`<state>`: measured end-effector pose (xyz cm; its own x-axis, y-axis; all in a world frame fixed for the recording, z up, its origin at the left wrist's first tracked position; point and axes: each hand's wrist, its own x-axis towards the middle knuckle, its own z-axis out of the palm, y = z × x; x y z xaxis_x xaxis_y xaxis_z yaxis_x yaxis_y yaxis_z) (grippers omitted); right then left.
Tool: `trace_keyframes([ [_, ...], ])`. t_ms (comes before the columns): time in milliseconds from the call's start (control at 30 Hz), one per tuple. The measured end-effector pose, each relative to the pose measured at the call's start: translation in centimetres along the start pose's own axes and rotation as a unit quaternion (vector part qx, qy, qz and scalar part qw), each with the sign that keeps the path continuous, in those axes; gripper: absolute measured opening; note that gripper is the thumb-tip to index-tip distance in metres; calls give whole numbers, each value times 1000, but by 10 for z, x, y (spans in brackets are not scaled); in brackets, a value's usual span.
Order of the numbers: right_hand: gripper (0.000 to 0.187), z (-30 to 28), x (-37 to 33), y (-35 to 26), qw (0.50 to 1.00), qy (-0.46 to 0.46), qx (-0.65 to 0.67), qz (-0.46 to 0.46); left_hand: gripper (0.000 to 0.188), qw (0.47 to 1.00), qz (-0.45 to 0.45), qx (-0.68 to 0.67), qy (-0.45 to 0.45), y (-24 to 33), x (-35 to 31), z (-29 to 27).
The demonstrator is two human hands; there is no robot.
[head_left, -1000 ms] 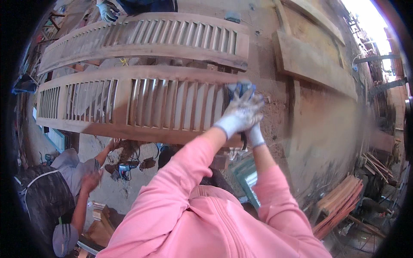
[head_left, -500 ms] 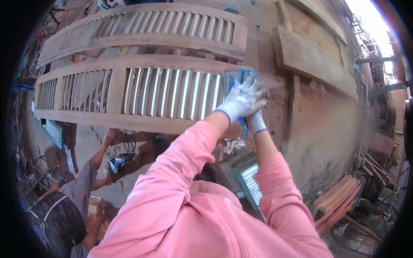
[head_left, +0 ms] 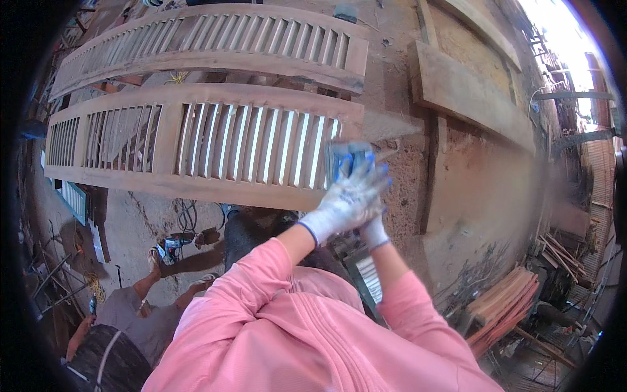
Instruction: The person sands a wooden slatted panel with a sanding block, then applies wood glue into the gaps between slats and smooths it with a finger. The work occurs in a woodworking shop with other workers visible in the background.
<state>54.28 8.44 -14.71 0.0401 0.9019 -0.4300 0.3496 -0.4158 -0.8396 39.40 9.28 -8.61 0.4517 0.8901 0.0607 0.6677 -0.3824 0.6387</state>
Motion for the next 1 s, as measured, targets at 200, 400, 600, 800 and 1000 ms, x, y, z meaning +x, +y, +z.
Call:
trace_keyframes([
  [200,11,9,96,-117,995,-4,-9,99,84,935,-271,101,206,-90,-60,9],
  [400,41,5,36,-50,998,7,-65,-26,110,750,-623,30,222,-237,-189,-36],
  [600,13,17,58,-86,996,11,-1,88,132,736,-672,75,30,-230,-166,-43],
  [800,34,10,101,-57,999,33,-30,0,138,781,-621,51,46,-228,-156,-41],
  [1000,43,36,22,-91,994,-6,59,91,141,767,-639,-14,55,-216,-188,-63],
])
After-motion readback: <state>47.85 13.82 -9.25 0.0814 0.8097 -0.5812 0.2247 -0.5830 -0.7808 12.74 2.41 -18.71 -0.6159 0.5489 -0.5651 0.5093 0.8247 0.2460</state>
